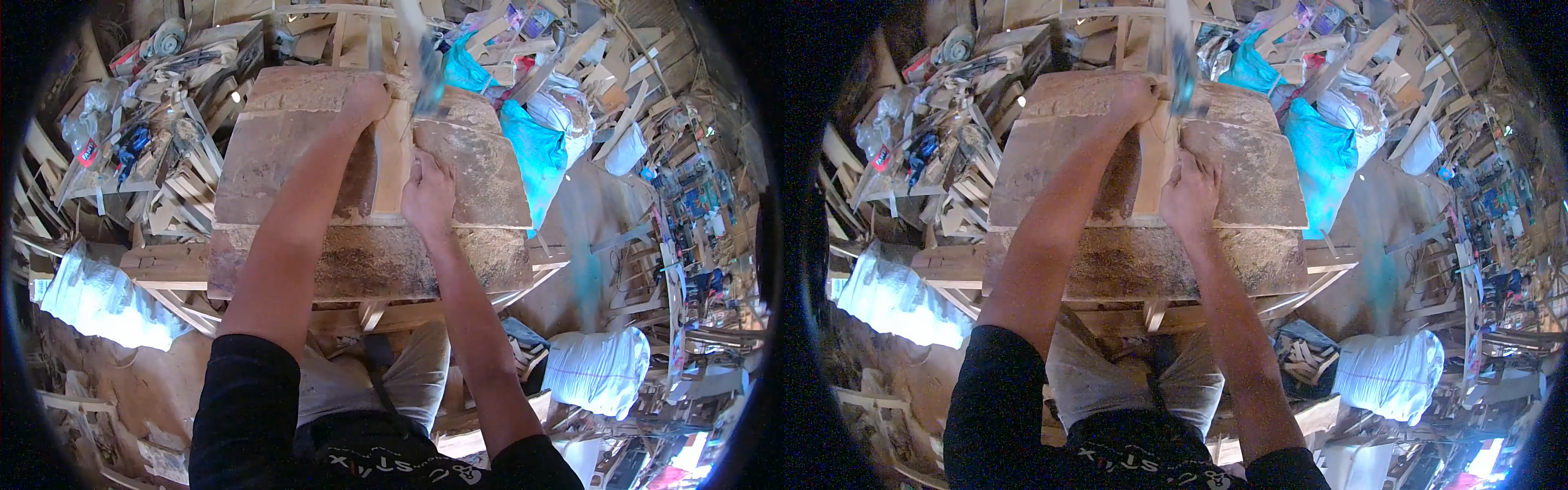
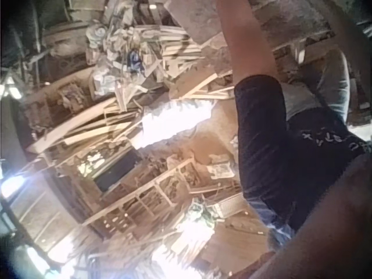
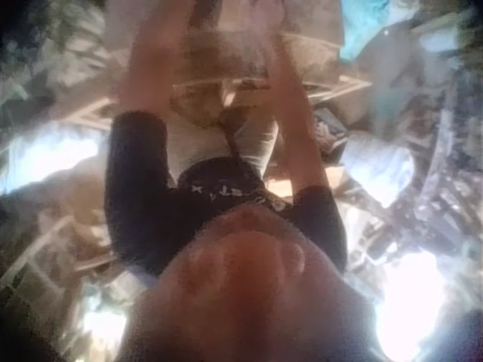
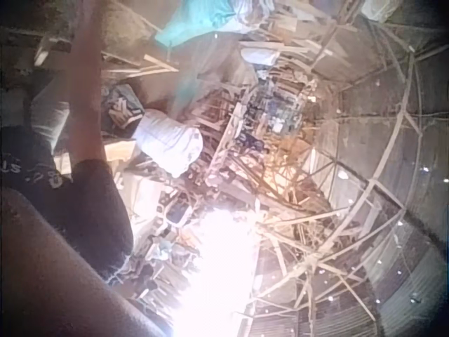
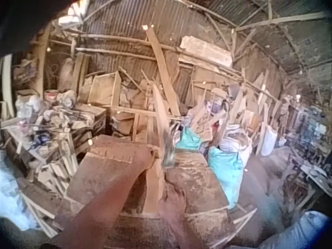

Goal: The person uses a saw to cut a curved shape into a piece of wood on a workbench. They hold the wood with one hand and operate the saw with the other, then pick up and inspect the cut wooden piece.

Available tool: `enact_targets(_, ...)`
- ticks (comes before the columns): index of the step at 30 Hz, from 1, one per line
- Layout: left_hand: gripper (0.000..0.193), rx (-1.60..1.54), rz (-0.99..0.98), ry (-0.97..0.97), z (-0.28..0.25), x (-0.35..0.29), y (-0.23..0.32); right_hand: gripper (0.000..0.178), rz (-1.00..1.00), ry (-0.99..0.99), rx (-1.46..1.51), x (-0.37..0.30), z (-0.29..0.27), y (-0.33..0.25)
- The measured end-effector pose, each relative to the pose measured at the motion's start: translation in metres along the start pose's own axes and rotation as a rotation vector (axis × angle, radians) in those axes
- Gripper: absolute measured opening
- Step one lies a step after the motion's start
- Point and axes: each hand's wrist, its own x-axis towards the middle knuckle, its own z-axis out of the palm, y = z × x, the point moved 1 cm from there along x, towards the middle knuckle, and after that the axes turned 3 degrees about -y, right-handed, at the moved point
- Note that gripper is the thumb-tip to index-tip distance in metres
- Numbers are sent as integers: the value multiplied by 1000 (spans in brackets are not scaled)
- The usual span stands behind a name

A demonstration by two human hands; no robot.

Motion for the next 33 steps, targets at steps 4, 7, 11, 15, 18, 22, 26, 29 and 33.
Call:
enact_targets(4,37,46,-24,6,-4,-1,6,32,-16,9,3,4,3,5)
enact_targets(7,38,12,-49,-15,-11,-6,17,31,-35,6,-38,6,3,13)
enact_targets(11,36,43,-91,-58,-18,-11,15,33,8,-69,-51,8,6,9)
enact_targets(15,34,52,-73,-5,-24,-17,24,34,95,-140,-2,11,5,9)
enact_targets(18,32,14,-80,-41,-19,-9,15,35,53,-116,-42,12,6,8)
enact_targets(22,31,21,-61,-21,-14,-7,17,35,58,-83,-30,14,8,13)
enact_targets(26,30,26,-94,16,-5,3,-5,37,93,-155,-12,15,7,-1)
enact_targets(29,30,48,-72,-23,-2,4,8,35,10,-82,-55,15,7,13)
enact_targets(33,30,43,-114,-55,0,8,9,35,-15,-69,-32,18,9,17)
